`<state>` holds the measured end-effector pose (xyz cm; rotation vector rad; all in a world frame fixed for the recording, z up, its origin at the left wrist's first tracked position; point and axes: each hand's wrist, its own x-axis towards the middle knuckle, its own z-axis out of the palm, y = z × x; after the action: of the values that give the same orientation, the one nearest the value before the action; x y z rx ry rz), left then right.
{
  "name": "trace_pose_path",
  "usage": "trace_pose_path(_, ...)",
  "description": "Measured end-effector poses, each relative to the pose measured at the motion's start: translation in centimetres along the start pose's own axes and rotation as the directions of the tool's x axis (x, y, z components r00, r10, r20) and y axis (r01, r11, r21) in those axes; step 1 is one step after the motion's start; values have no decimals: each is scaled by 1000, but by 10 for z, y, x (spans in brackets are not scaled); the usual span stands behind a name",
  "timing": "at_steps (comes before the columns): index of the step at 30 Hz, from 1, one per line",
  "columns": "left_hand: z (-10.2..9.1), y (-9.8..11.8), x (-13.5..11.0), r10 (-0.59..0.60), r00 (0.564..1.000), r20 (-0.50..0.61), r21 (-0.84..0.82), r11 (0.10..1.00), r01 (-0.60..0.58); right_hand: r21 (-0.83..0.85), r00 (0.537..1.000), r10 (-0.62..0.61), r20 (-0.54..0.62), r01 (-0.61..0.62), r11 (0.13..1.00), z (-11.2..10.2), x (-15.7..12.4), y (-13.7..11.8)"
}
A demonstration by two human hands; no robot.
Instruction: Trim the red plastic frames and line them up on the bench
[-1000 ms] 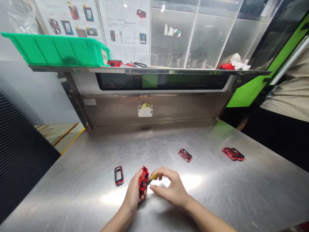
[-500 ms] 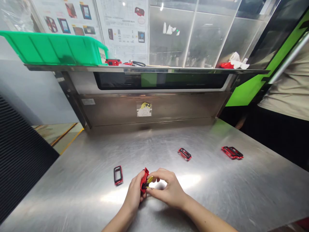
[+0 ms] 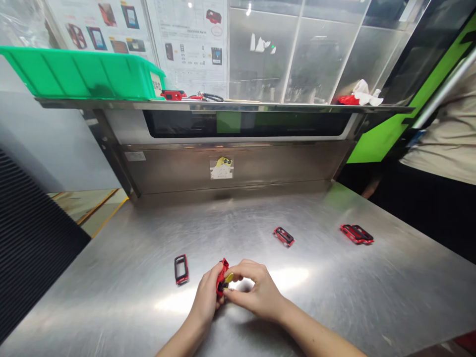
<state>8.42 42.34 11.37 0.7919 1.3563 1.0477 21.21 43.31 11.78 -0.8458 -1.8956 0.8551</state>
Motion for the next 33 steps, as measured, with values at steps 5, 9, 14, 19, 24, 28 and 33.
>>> trace_pose_path(5,1,1,-1,40,998,38,-9,999,-39,4,1000,5,-1,-5,1000,2,1,-1)
trace_pose_path(9,0,-2,2,35,999,30,-2,999,-35,17,1000,-10,-14,10,1000,1,1,-1)
trace_pose_path(14,-3,-6,4,36,999,37,8,999,-36,55,999,7,-39,-5,998,3,1,-2)
trace_pose_path(19,-4,-5,2,68,998,19,-33,997,-67,226,970,181,-160,-143,964,1,3,5)
trace_pose_path(24,-4,-3,1,14,999,-38,-60,998,-16,330,941,256,-223,-175,928,-3,5,12)
trace_pose_path(28,-6,-5,2,-30,999,-31,-87,996,28,336,919,289,-269,-192,922,-4,6,13)
trace_pose_path(33,-9,-7,4,-68,995,69,-183,980,79,331,885,384,-263,-291,897,-4,8,22)
